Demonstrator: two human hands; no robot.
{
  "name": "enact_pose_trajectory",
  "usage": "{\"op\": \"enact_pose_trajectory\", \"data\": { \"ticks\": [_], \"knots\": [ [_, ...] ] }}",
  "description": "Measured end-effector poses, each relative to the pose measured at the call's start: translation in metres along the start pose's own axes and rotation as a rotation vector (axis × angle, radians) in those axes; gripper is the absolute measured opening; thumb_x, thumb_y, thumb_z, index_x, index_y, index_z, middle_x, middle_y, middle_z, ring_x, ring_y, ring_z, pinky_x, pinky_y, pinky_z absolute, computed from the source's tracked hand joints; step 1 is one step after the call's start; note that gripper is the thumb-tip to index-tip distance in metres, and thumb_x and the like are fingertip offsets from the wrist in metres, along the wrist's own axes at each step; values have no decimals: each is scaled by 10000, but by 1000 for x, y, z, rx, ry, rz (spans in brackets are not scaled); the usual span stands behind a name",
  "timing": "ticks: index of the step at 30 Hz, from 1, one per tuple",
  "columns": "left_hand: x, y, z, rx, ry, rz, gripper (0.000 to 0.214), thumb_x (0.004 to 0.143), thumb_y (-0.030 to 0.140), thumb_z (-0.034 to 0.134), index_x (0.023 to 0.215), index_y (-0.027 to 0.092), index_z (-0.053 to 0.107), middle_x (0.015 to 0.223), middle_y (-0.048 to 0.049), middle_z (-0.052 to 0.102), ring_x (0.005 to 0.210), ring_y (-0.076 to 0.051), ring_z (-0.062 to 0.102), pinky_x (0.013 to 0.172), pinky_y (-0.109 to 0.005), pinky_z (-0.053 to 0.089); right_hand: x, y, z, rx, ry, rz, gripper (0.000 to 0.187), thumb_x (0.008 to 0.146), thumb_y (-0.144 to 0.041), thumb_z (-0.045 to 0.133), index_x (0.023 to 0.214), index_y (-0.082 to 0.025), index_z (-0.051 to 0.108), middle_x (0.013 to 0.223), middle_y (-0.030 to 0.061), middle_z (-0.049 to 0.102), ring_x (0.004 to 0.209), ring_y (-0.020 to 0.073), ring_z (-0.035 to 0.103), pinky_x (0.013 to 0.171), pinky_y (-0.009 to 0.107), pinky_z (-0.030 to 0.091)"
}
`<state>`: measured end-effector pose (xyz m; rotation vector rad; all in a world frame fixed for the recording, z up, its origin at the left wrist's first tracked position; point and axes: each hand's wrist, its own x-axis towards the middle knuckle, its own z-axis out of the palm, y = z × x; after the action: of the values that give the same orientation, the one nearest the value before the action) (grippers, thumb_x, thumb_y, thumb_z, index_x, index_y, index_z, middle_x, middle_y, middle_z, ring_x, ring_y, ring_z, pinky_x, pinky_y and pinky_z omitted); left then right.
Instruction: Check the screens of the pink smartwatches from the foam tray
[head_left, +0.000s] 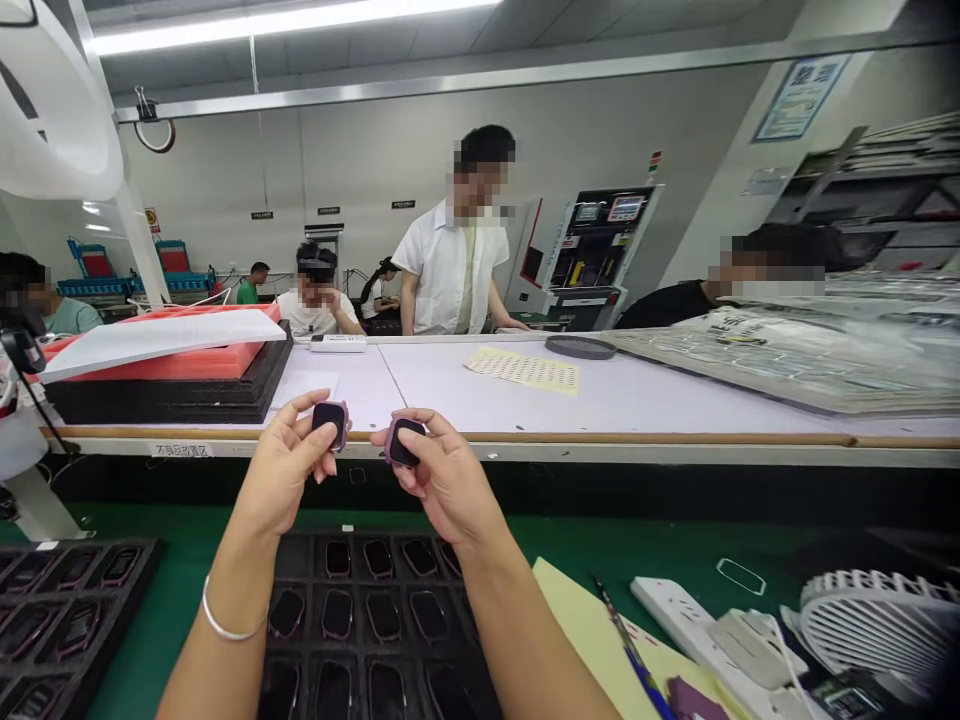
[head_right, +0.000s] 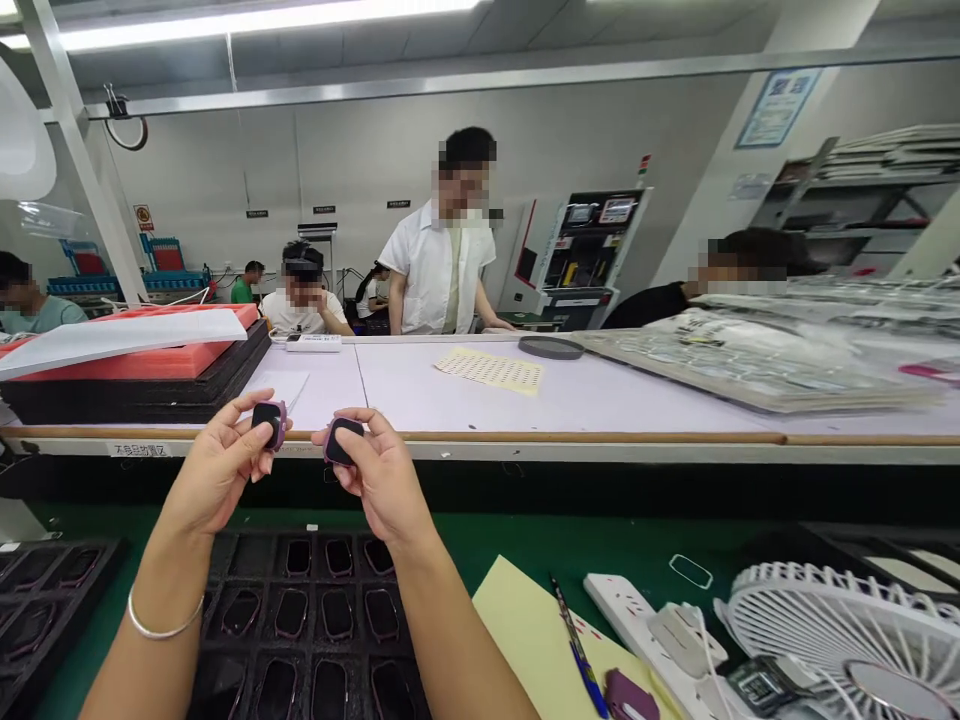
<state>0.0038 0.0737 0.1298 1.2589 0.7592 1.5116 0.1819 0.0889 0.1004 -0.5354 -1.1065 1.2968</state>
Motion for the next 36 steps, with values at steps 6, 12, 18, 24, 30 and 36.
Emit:
{"op": "enact_pose_trajectory", "data": {
  "ticks": [6,12,18,24,30,36],
  "knots": [
    [1,-23,8,7,93,-23,732,671,375,887,1320,172,617,848,8,652,579,-56,487,515,-181,373,6,6,-8,173,-13,148,551,686,-372,914,1137,-188,658,886,72,755,530,70,499,468,175,346],
    [1,-29,13,119,138,78,613,648,298,830,1221,170,655,1039,-60,693,894,-156,621,750,-237,499,-1,-2,-13,256,-123,194,509,754,-299,882,1225,-211,710,950,69,737,702,125,607,603,227,485],
    [-2,-35,16,291,131,179,545,712,320,725,1229,186,616,1008,-57,688,889,-176,650,753,-262,520,-6,-1,-17,218,-200,148,465,795,-284,859,1240,-315,730,940,21,696,697,113,587,594,223,483],
    [-6,-36,20,379,160,199,472,734,293,690,1189,185,624,936,-34,693,812,-165,661,736,-262,530,-4,7,-16,272,-250,146,406,771,-332,874,1161,-335,763,873,10,674,600,98,521,506,212,405],
    [-8,-39,21,432,154,190,462,759,295,681,1201,195,591,957,-35,694,806,-165,652,702,-261,514,-4,9,-17,290,-267,147,439,771,-357,871,1189,-334,738,985,34,711,608,93,492,523,214,375],
    [-10,-43,23,415,183,190,437,779,320,696,1177,204,554,1013,-59,702,912,-194,678,788,-292,529,-1,13,-17,278,-250,167,477,807,-384,792,1261,-317,666,1041,60,728,602,118,439,526,238,334]
  ]
}}
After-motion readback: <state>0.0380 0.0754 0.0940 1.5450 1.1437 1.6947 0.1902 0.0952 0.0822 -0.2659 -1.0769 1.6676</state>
